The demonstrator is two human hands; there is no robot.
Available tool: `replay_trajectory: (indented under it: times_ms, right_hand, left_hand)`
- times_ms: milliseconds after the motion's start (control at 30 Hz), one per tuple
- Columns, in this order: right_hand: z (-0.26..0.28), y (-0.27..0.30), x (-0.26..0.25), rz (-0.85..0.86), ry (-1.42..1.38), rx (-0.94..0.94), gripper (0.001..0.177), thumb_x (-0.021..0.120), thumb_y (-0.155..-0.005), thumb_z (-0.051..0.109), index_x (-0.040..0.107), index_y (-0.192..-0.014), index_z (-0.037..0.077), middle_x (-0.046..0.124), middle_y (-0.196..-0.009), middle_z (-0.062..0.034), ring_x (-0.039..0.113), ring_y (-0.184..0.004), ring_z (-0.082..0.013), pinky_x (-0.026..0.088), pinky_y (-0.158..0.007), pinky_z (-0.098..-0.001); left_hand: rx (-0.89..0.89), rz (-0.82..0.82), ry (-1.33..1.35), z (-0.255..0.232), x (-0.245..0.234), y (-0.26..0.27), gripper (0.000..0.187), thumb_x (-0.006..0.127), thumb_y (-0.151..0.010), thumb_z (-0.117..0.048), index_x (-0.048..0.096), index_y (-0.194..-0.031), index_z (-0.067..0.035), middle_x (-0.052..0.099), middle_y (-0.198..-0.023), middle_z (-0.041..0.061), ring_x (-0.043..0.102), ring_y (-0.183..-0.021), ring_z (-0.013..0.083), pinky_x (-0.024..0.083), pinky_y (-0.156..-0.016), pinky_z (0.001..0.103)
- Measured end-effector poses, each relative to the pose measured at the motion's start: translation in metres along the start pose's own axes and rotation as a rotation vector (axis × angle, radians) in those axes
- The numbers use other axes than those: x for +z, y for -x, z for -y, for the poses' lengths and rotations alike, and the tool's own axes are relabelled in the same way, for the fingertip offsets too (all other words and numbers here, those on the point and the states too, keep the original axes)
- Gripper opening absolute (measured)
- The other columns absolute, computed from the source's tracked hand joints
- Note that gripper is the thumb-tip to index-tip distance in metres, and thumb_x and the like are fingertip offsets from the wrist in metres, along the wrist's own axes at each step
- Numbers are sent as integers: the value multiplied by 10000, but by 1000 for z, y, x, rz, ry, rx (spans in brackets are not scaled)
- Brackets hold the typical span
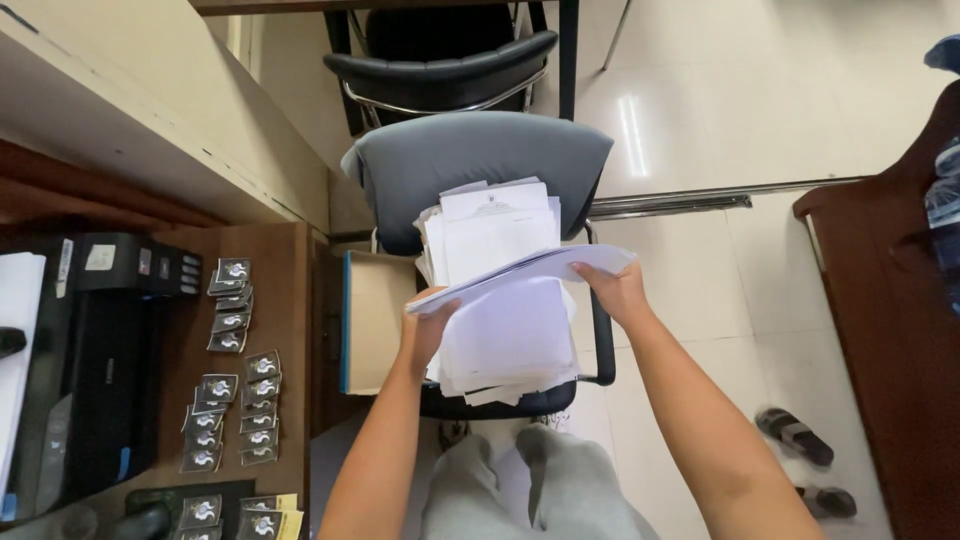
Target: The person is collecting a stack of papers from an office chair and placing them into a clear plastic storage bin on the floor.
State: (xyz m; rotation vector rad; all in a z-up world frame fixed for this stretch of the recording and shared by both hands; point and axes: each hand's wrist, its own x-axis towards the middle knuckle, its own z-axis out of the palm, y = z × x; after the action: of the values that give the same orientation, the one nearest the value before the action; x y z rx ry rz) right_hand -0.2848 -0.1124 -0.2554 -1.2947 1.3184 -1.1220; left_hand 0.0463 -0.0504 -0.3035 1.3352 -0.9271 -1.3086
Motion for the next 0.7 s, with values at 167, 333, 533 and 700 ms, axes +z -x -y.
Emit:
replay_trajectory:
  times_ms: [167,333,533,700]
  right_hand:
    - [-5,-3,9,27,58,-4,183,787,-886,85,755,-1050,9,774,-988,-53,711,-901,-138,575,-801,-294]
    - [7,-6,10,15,69,17,191,779,-893,79,763,-1069,5,779,-1009,-62,711,-919,-134,574,-812,-294]
    - [-5,-11,11,64,-3,-34,205,770,-901,73,742,-1090,-1,769,-1017,-57,704,-929,-131,580,-825,-292]
    - [1,-10,12,30,68,24,259,797,-887,112,742,-1107,-13,774,-1026,-51,704,-945,-145,570,-841,-308]
  left_hand:
    - [-48,-12,-21,3,-5,3,124,744,-920,-78,730,-1022,-8,679,-913,13,601,-848,93,493,-732,263]
    - [1,-62,6,-21,1,4,208,722,-896,-72,742,-1085,12,749,-1006,31,691,-939,116,556,-827,272]
    - [-49,-73,-1,-15,2,5,244,743,-894,-78,722,-1114,24,745,-1038,43,691,-954,136,547,-844,296]
    - [-53,-140,-165,0,-5,-2,249,795,-884,-94,743,-1070,63,766,-1002,112,689,-906,182,551,-809,339]
